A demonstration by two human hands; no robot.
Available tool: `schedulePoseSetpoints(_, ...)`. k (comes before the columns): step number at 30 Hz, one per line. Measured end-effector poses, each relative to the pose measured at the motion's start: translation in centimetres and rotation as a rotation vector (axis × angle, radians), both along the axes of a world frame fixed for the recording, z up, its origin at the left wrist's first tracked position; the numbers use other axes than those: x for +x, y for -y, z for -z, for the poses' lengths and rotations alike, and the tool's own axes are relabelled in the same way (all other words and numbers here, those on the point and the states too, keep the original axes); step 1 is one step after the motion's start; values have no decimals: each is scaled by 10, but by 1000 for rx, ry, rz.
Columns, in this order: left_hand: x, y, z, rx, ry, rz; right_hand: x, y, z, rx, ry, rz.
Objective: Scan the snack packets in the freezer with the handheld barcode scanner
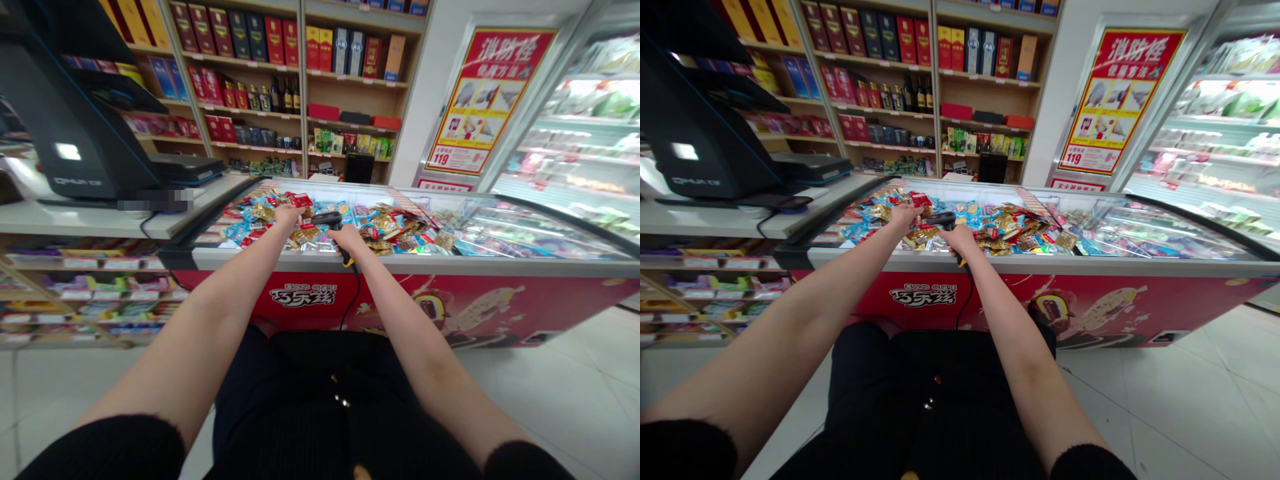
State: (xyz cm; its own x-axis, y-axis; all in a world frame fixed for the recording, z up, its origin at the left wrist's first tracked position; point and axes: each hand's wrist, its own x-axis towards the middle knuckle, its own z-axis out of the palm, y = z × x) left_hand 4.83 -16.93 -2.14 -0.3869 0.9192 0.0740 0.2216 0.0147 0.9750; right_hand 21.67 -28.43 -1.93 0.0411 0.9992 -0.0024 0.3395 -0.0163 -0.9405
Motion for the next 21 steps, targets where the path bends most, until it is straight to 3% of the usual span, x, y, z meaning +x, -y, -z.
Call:
schedulePoseSetpoints(16, 1, 3, -1, 3, 87, -11, 1, 2, 0, -7, -14, 8)
schedulePoseSetpoints(21, -5, -2, 3, 9, -1, -11, 1, 1, 2, -18, -17, 19)
